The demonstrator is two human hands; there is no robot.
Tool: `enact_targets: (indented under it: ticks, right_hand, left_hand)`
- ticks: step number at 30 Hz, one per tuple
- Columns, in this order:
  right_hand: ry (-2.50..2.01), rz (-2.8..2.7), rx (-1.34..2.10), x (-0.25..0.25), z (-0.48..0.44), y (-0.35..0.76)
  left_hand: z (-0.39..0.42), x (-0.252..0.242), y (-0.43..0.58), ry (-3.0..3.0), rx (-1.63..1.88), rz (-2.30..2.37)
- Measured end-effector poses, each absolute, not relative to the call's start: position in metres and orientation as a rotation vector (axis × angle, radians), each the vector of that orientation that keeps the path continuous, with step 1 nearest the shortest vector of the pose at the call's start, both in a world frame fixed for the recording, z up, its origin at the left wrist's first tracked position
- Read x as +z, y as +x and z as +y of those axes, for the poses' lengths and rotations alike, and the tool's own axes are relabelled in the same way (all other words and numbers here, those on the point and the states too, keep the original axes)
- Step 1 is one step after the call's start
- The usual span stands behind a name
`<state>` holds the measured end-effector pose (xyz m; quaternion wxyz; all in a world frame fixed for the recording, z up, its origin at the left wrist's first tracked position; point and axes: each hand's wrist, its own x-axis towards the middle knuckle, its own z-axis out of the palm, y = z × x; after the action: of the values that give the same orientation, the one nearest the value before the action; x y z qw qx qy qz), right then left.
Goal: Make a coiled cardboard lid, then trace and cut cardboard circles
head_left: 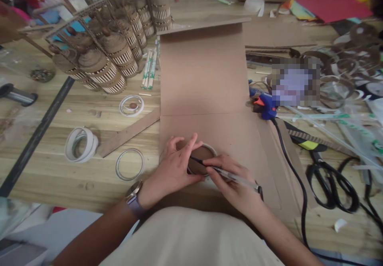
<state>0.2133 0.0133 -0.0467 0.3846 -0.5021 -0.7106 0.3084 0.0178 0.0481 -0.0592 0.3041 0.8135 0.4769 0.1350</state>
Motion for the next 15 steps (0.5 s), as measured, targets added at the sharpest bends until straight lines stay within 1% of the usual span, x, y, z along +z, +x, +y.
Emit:
enact_targets:
  ticks: [5, 11, 15]
  right_hand:
    - [-1.288, -1.789, 0.858, -0.0436, 0.0102, 0.2166]
    - [-1.436, -1.646, 0.916, -0.0406, 0.0140, 0.2209]
    - [-1.421, -1.678, 0.937, -0.0430, 0.0173, 0.2174]
  left_hand:
    - [0.0490, -0.0568, 0.0181, 2.143, 0.333, 1.249]
    - [0.0493, -0.0553, 0.0187, 2.118, 0.309, 1.265]
    - [0.0488, -0.0561, 0.0183, 2.131, 0.311, 1.264]
